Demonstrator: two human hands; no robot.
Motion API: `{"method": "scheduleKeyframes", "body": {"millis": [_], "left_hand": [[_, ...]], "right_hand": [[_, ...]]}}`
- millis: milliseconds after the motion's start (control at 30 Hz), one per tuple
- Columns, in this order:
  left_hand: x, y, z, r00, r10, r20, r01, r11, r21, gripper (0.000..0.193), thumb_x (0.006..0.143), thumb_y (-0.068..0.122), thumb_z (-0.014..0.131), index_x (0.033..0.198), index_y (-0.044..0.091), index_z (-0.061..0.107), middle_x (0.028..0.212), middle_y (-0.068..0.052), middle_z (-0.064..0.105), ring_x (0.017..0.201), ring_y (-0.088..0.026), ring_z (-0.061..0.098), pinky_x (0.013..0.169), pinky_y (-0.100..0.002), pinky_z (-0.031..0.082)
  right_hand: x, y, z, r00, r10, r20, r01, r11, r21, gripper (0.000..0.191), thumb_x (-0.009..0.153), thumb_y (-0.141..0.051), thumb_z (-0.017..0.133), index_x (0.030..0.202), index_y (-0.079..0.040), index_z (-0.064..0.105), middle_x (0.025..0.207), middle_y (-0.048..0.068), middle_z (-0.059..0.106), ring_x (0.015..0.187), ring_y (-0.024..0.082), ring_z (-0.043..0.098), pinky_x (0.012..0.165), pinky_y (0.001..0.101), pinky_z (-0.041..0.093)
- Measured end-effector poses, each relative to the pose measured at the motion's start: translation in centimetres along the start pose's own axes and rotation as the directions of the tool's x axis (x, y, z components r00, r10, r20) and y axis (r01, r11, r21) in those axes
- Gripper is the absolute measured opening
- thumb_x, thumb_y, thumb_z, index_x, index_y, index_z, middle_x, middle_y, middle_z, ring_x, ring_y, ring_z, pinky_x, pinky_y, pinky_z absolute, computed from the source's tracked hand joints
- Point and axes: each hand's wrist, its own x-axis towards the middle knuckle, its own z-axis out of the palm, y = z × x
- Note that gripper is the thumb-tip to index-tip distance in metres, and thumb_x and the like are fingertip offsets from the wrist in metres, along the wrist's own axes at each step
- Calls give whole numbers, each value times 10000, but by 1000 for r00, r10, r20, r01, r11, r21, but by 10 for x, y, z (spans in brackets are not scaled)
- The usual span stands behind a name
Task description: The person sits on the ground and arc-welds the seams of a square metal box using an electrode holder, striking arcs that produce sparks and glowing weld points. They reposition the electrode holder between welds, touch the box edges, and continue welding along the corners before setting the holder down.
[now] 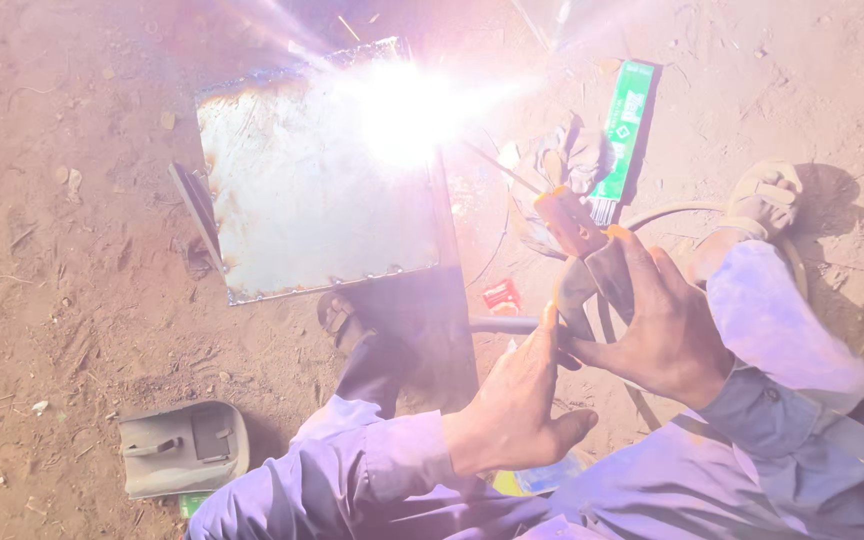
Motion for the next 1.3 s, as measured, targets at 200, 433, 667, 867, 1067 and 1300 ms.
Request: {"method": "scheduleKeyframes", "body": {"millis": [200, 433, 667, 867, 1067, 1300], "left_hand": [[2, -3, -2, 998, 56, -13, -56, 998, 2, 1152, 789, 198, 759, 1612, -187, 51, 1403, -353, 514, 1284, -472, 570, 1062, -479, 496], [6, 3, -7, 1000, -6, 21, 6, 1000, -19, 1172, 790, 226, 770, 1603, -178, 30, 1324, -358, 545, 1184, -474, 620, 988, -467, 536], [7, 9, -10, 999, -30, 28, 32, 997, -65, 1146, 787, 206, 765, 1609, -158, 53, 1233, -322, 585, 1132, -454, 639, 950, -470, 542], [8, 12, -12, 998, -47, 40, 50, 996, -76, 1105, 780, 193, 764, 1586, -154, 93, 1197, -309, 595, 1113, -446, 644, 941, -474, 543], [8, 12, -12, 998, -37, 41, 40, 996, -74, 1107, 781, 192, 764, 1582, -166, 88, 1196, -309, 588, 1111, -431, 648, 939, -466, 546], [8, 11, -12, 999, -23, 40, 26, 996, -80, 1121, 786, 193, 762, 1579, -190, 69, 1219, -320, 577, 1125, -431, 645, 948, -464, 547]], "right_hand": [[3, 5, 1, 999, -32, -21, 32, 999, -8, 1262, 509, -492, 954, 1489, 44, 368, 1142, 274, 604, 1012, 403, 669, 823, 494, 558], [2, 10, 3, 987, -138, -85, 138, 990, -6, 1232, 458, -361, 969, 1467, 56, 399, 1204, 290, 614, 1059, 437, 655, 871, 504, 542], [3, 10, 3, 968, -216, -126, 224, 973, 53, 1220, 486, -395, 942, 1469, 57, 379, 1218, 290, 605, 1084, 438, 656, 885, 498, 544], [3, 12, 3, 978, -185, -92, 189, 982, 28, 1257, 478, -433, 956, 1474, 54, 365, 1219, 296, 600, 1085, 451, 639, 882, 516, 527], [2, 13, 3, 971, -215, -100, 219, 975, 31, 1264, 487, -441, 956, 1479, 63, 354, 1235, 305, 592, 1105, 456, 635, 899, 515, 526], [3, 11, 3, 984, -165, -63, 167, 986, 22, 1293, 446, -393, 974, 1480, 69, 352, 1197, 293, 601, 1067, 437, 650, 877, 505, 539]]}}
